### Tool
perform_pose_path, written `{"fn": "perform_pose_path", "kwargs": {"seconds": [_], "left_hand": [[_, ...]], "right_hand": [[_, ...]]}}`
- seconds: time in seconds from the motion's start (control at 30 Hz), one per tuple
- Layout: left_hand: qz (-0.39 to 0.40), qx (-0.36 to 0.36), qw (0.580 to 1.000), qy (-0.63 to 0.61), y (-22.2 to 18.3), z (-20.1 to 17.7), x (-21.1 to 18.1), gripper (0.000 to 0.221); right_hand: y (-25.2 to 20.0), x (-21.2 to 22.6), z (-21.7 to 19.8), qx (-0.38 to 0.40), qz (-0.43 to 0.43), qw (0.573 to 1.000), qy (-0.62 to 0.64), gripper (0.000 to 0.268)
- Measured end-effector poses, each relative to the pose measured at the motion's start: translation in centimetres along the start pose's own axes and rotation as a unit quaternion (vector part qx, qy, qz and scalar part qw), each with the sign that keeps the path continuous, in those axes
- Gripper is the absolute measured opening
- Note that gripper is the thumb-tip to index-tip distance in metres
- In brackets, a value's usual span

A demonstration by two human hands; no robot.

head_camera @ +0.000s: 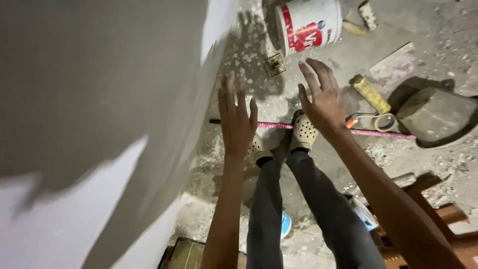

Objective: The person removes items from a bag, handles a can and an electrical box, and picks up a chunk of debris from the floor by hand.

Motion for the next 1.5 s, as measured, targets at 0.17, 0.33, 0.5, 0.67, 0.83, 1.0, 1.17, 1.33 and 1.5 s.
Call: {"fn": "perform_pose_path", "kwargs": {"seconds": [0.17,0.33,0.5,0.67,0.83,1.0,1.17,1.33,1.5], "left_hand": [[-0.002,0.005,1.000,-0.003,0.1,7.3,4.9,0.060],[-0.007,0.059,0.998,-0.010,-1.5,14.0,9.3,0.061],[0.002,0.108,0.994,0.016,-3.6,19.5,12.9,0.059],[0.001,0.116,0.993,0.035,-5.3,22.9,15.3,0.060],[0.006,0.126,0.991,0.045,-6.4,24.5,15.7,0.061],[0.016,0.120,0.992,0.046,-7.6,23.3,13.5,0.062],[0.001,0.154,0.988,0.017,-8.8,20.3,10.7,0.060],[-0.007,0.134,0.991,-0.009,-8.6,13.9,6.6,0.055],[-0.016,0.082,0.996,-0.036,-7.7,4.6,0.5,0.056]], "right_hand": [[1.9,-5.3,11.9,0.085,-0.006,0.996,0.002,0.058],[3.2,-10.9,25.3,0.165,-0.084,0.973,-0.138,0.076],[5.1,-14.5,34.8,0.148,-0.189,0.930,-0.280,0.086],[7.7,-15.5,38.1,0.148,-0.179,0.922,-0.310,0.074],[7.5,-16.9,39.3,0.098,-0.204,0.905,-0.360,0.074],[4.5,-17.9,39.3,0.036,-0.211,0.902,-0.376,0.063],[-0.7,-16.0,34.4,0.177,-0.076,0.944,-0.267,0.085],[-5.0,-10.4,22.5,0.137,-0.053,0.963,-0.227,0.079],[-6.1,-3.2,7.6,0.076,-0.002,0.990,-0.116,0.095]]}}
Point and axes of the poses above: each hand's wrist, its own y-axis towards the middle knuckle, its own z-axis out of the palm, x = y × z, the point moved 7 cm from there along y, towards the middle knuckle, and after that the axes turned 3 degrees about z, right-handed, at the moved point
